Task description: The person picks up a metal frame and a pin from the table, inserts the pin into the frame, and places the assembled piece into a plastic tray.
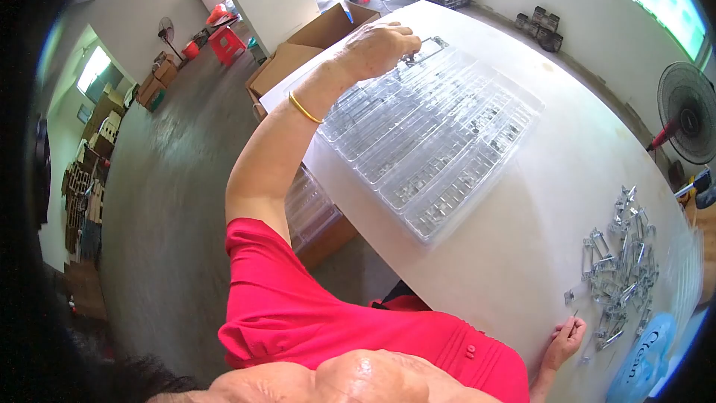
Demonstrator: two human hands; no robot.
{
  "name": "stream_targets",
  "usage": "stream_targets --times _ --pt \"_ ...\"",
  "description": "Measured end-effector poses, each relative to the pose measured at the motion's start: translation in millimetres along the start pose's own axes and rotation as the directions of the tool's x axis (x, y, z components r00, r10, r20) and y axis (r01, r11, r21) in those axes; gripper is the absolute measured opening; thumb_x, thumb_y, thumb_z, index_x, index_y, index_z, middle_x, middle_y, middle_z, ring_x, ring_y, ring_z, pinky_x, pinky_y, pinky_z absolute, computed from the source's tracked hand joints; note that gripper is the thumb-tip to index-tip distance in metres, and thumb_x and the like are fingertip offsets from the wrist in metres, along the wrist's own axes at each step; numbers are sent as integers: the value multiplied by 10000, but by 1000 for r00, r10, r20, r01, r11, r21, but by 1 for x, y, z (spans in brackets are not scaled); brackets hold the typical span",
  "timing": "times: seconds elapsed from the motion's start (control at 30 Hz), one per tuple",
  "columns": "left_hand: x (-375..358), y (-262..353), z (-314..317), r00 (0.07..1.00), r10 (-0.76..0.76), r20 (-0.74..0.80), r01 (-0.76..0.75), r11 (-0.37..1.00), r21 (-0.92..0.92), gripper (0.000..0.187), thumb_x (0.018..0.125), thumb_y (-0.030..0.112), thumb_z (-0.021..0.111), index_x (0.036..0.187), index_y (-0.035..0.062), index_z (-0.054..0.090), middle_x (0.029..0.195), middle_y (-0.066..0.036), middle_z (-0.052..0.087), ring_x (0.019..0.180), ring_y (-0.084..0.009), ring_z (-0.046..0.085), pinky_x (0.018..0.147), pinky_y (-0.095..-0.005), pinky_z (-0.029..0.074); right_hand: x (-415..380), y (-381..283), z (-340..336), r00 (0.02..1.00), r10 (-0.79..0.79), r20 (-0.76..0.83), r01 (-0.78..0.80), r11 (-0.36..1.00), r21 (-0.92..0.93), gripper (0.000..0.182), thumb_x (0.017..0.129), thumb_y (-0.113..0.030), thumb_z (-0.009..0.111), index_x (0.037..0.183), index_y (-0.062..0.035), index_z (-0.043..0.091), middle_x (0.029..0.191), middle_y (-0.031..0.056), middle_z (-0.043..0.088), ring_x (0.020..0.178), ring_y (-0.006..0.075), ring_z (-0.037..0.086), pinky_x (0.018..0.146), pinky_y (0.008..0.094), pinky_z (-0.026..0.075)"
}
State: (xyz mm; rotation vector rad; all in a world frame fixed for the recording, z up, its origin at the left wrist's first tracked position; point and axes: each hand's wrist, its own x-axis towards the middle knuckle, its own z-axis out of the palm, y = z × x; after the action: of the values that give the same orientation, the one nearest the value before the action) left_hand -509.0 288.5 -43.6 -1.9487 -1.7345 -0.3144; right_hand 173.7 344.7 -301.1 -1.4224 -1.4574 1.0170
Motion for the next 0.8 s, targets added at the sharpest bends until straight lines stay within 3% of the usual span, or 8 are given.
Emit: stream_targets --times 0.17,0.27,0.47,0.8 --pt "-1 -1 14 995 -43 91 47 998 -41 140 830 -2 604 894 94 683 931 -89 690 1026 -287 652 907 -415 520 0 3 1 1000 -29 -11 29 1000 -2 159 1064 -215 535 975 -84 535 685 -37 512 538 15 407 496 178 317" --pt "0 0 19 982 -81 171 82 997 4 91 915 77 625 923 93 715 935 -82 708 1003 -268 674 900 -397 528 -1 1 2 1000 -24 -19 24 1000 -7 159 1064 -212 534 972 -82 536 681 -37 512 535 16 411 495 179 319" --pt "2 4 26 958 -107 265 100 994 42 112 928 106 631 906 105 741 964 -87 698 1044 -258 647 937 -394 512 -4 -3 5 999 -40 -27 40 999 -14 161 1063 -206 535 966 -77 543 683 -33 518 527 19 410 492 184 323" --pt "-1 6 31 949 -117 292 113 993 31 128 909 122 645 864 109 764 982 -92 673 1066 -269 617 965 -409 489 -9 -15 8 999 -44 -24 43 998 -49 177 1066 -202 523 939 -80 523 685 -32 508 534 17 399 493 189 317"
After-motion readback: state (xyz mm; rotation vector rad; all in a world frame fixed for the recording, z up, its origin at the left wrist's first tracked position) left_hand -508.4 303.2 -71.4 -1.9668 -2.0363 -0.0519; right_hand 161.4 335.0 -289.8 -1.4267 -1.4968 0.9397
